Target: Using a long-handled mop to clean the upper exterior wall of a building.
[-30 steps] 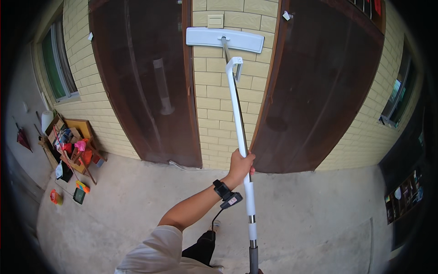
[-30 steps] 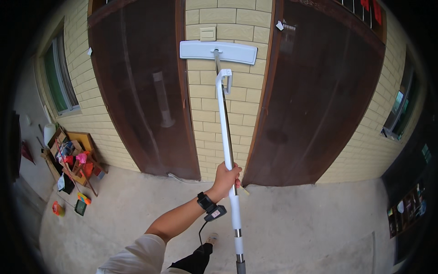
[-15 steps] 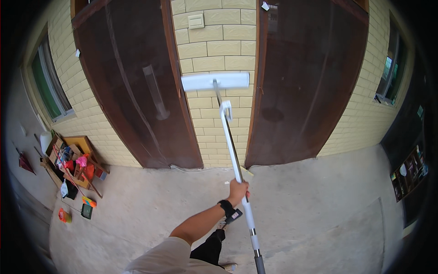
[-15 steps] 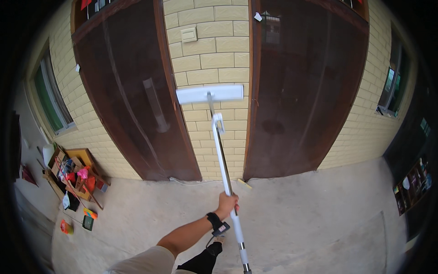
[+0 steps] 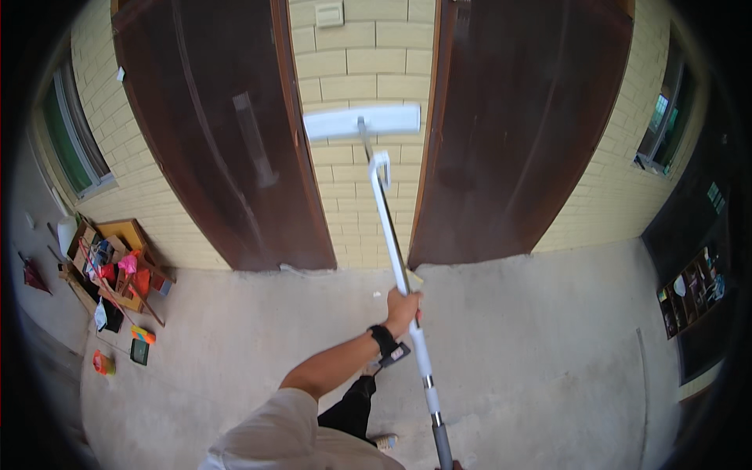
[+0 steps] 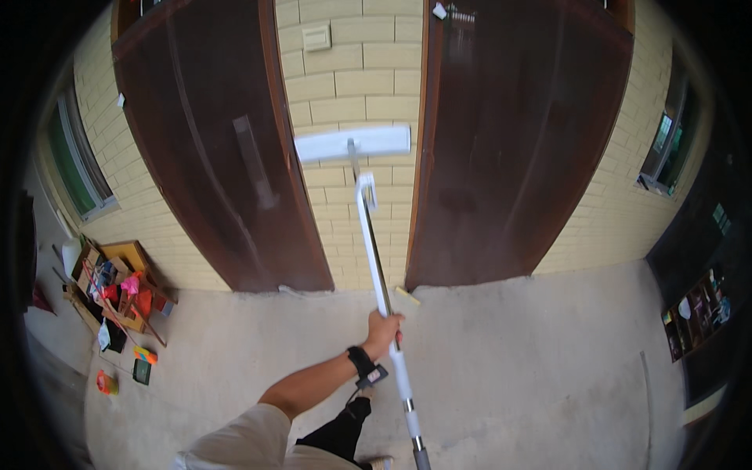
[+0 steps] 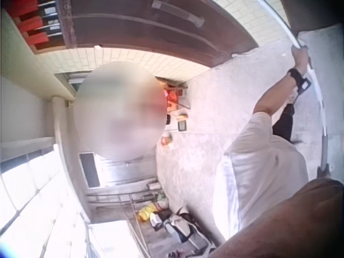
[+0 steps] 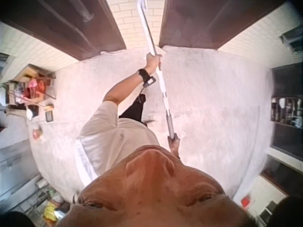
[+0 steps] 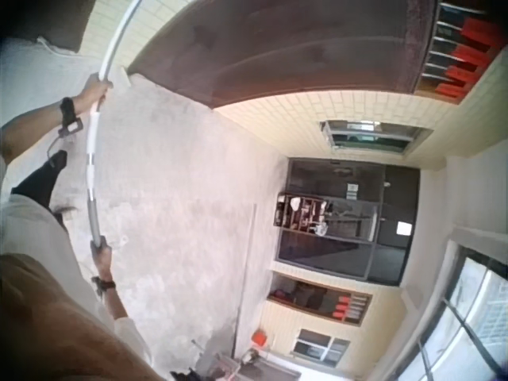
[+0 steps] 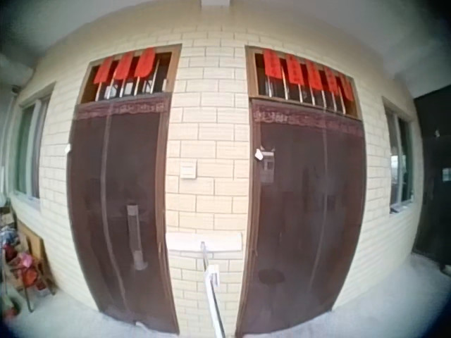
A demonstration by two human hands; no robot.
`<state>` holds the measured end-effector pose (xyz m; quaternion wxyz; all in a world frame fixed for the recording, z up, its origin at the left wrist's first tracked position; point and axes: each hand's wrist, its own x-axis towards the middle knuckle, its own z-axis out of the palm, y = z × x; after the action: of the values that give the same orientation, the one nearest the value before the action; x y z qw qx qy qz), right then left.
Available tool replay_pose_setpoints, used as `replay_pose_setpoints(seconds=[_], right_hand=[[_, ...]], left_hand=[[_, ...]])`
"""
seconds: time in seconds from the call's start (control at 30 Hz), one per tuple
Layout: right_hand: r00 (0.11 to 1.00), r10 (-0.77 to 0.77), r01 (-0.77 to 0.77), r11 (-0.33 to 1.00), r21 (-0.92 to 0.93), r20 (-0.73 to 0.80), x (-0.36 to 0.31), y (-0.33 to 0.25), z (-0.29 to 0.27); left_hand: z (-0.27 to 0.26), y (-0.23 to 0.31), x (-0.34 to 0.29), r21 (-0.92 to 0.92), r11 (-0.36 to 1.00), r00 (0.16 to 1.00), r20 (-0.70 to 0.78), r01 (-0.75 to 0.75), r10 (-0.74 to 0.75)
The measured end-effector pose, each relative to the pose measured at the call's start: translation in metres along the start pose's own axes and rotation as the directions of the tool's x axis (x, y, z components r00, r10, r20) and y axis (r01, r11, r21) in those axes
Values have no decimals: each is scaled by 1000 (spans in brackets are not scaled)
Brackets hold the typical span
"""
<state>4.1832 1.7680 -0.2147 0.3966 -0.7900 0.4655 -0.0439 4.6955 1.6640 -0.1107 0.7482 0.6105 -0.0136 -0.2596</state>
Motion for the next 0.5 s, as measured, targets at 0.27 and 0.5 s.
replay_pose_setpoints(seconds=[0.27, 0.5], right_hand=[[980, -181, 184, 982, 32, -86, 26, -29, -13], [1000, -9, 10, 996, -91, 7, 1, 40, 1]], left_hand=[[16, 39, 3, -31, 996, 996, 38, -81, 82], [-5, -64, 13, -25, 991, 991, 16, 134, -133]])
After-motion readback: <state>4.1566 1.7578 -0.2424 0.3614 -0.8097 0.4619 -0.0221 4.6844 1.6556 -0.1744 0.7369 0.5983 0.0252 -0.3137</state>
